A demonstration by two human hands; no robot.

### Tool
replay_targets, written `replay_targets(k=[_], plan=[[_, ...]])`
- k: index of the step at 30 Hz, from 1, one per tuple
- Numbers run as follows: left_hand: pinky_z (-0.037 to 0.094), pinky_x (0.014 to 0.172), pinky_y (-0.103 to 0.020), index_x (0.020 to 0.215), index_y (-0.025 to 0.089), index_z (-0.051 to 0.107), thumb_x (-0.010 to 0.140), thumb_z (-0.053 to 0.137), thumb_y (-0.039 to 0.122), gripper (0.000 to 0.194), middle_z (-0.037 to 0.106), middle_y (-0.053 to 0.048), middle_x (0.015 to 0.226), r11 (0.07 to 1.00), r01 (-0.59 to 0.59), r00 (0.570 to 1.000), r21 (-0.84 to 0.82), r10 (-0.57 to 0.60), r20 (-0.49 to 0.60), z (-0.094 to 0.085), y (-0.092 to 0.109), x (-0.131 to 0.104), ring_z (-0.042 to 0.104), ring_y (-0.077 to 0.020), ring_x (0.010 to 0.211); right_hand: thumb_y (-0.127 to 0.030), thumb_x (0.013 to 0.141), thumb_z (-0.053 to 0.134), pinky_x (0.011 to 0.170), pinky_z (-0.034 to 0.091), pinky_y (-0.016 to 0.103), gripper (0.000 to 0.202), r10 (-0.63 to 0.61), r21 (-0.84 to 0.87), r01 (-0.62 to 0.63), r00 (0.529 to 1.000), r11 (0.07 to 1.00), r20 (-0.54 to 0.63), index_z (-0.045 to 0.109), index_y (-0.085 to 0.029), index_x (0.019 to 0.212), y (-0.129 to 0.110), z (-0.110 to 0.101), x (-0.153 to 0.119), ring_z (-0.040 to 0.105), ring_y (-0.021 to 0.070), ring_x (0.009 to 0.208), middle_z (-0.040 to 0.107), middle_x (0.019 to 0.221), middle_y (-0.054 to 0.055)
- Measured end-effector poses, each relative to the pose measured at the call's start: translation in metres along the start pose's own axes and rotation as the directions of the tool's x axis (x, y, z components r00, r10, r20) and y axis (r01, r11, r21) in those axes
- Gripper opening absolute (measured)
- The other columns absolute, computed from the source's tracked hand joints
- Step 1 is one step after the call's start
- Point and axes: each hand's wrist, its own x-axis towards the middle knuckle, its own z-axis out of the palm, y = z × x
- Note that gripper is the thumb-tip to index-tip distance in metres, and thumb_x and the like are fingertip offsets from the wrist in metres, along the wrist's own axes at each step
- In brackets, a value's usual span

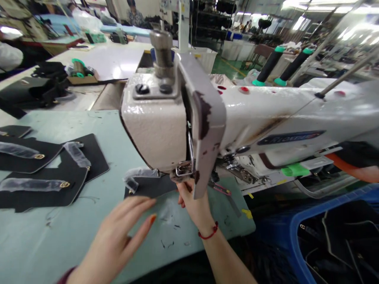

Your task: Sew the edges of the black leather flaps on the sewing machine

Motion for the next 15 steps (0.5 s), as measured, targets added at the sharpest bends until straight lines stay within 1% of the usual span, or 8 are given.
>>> replay_targets(k=[2, 4, 5, 7, 9, 12, 13, 15], plan=[[0.054, 0.081, -0.036, 0.108, 0.03, 0.07, 0.088, 0.064, 0.042, 0.024, 0.07, -0.008, 0.101, 0.934, 0.127, 0.99, -0.333, -0.1, 0.099, 0.03, 0.007, -0.017, 0.065, -0.0252, 0.09, -0.048, 0.094, 0.055, 0.044, 0.037, 0.021, 0.049, -0.024, 0.002, 0.024, 1.0, 1.0, -0.006, 0.051, -0.019, 0.055, 0.003, 0.001, 0.0, 0.049, 0.0091, 0.038, 0.053, 0.045, -0.001], [0.054, 0.068, -0.033, 0.114, 0.027, 0.066, 0.087, 0.062, 0.052, 0.037, 0.067, -0.007, 0.095, 0.648, 0.318, 0.945, -0.692, -0.272, 0.18, 0.061, 0.014, -0.011, 0.063, -0.0215, 0.078, -0.05, 0.095, 0.054, 0.044, 0.037, 0.021, 0.049, -0.053, 0.002, 0.053, 0.999, 0.999, 0.002, 0.052, -0.019, 0.056, 0.006, 0.001, 0.001, 0.047, 0.009, 0.039, 0.053, 0.046, -0.001], [0.054, 0.066, -0.032, 0.113, 0.025, 0.066, 0.085, 0.062, 0.057, 0.043, 0.066, -0.007, 0.095, 0.466, 0.336, 0.926, -0.819, -0.323, 0.196, 0.073, 0.017, -0.001, 0.062, -0.0203, 0.078, -0.05, 0.095, 0.053, 0.045, 0.036, 0.022, 0.049, -0.065, -0.005, 0.065, 0.998, 0.998, 0.005, 0.052, -0.02, 0.056, 0.007, 0.001, 0.002, 0.047, 0.0092, 0.039, 0.053, 0.046, -0.001], [0.054, 0.071, -0.031, 0.102, 0.022, 0.07, 0.077, 0.071, 0.059, 0.045, 0.066, -0.007, 0.097, 0.18, 0.302, 0.9, -0.936, -0.378, 0.217, 0.086, 0.022, 0.024, 0.061, -0.0196, 0.082, -0.05, 0.096, 0.052, 0.046, 0.036, 0.022, 0.05, -0.093, -0.036, 0.093, 0.996, 0.995, -0.002, 0.051, -0.02, 0.056, 0.009, 0.0, 0.003, 0.047, 0.0097, 0.041, 0.052, 0.046, -0.001], [0.054, 0.076, -0.03, 0.088, 0.018, 0.074, 0.066, 0.083, 0.051, 0.04, 0.07, -0.007, 0.092, 0.058, 0.3, 0.86, -0.952, -0.449, 0.243, 0.087, 0.022, 0.044, 0.061, -0.0188, 0.083, -0.049, 0.096, 0.051, 0.047, 0.037, 0.022, 0.049, -0.116, -0.077, 0.115, 0.993, 0.99, -0.008, 0.051, -0.02, 0.056, 0.01, 0.0, 0.003, 0.049, 0.0104, 0.043, 0.053, 0.047, 0.0], [0.055, 0.076, -0.032, 0.08, 0.016, 0.076, 0.06, 0.088, 0.045, 0.037, 0.072, -0.006, 0.082, 0.152, 0.414, 0.771, -0.897, -0.582, 0.257, 0.077, 0.008, 0.05, 0.063, -0.0197, 0.078, -0.046, 0.096, 0.053, 0.047, 0.036, 0.022, 0.045, -0.133, -0.132, 0.127, 0.99, 0.983, -0.038, 0.055, -0.02, 0.059, 0.009, 0.002, 0.002, 0.05, 0.0112, 0.045, 0.054, 0.048, 0.0], [0.055, 0.074, -0.032, 0.077, 0.016, 0.075, 0.062, 0.086, 0.046, 0.036, 0.071, -0.005, 0.078, 0.235, 0.454, 0.764, -0.859, -0.598, 0.24, 0.075, 0.0, 0.048, 0.063, -0.0204, 0.076, -0.045, 0.096, 0.054, 0.048, 0.036, 0.022, 0.044, -0.135, -0.14, 0.126, 0.989, 0.982, -0.053, 0.055, -0.02, 0.059, 0.009, 0.003, 0.002, 0.05, 0.0112, 0.045, 0.054, 0.048, 0.0], [0.054, 0.068, -0.032, 0.069, 0.016, 0.072, 0.07, 0.079, 0.051, 0.035, 0.067, -0.003, 0.067, 0.433, 0.479, 0.807, -0.764, -0.56, 0.188, 0.072, -0.018, 0.043, 0.061, -0.0198, 0.068, -0.045, 0.095, 0.055, 0.048, 0.037, 0.022, 0.046, -0.133, -0.118, 0.125, 0.989, 0.985, -0.068, 0.054, -0.02, 0.056, 0.008, 0.005, 0.0, 0.051, 0.0108, 0.044, 0.053, 0.047, 0.0]])
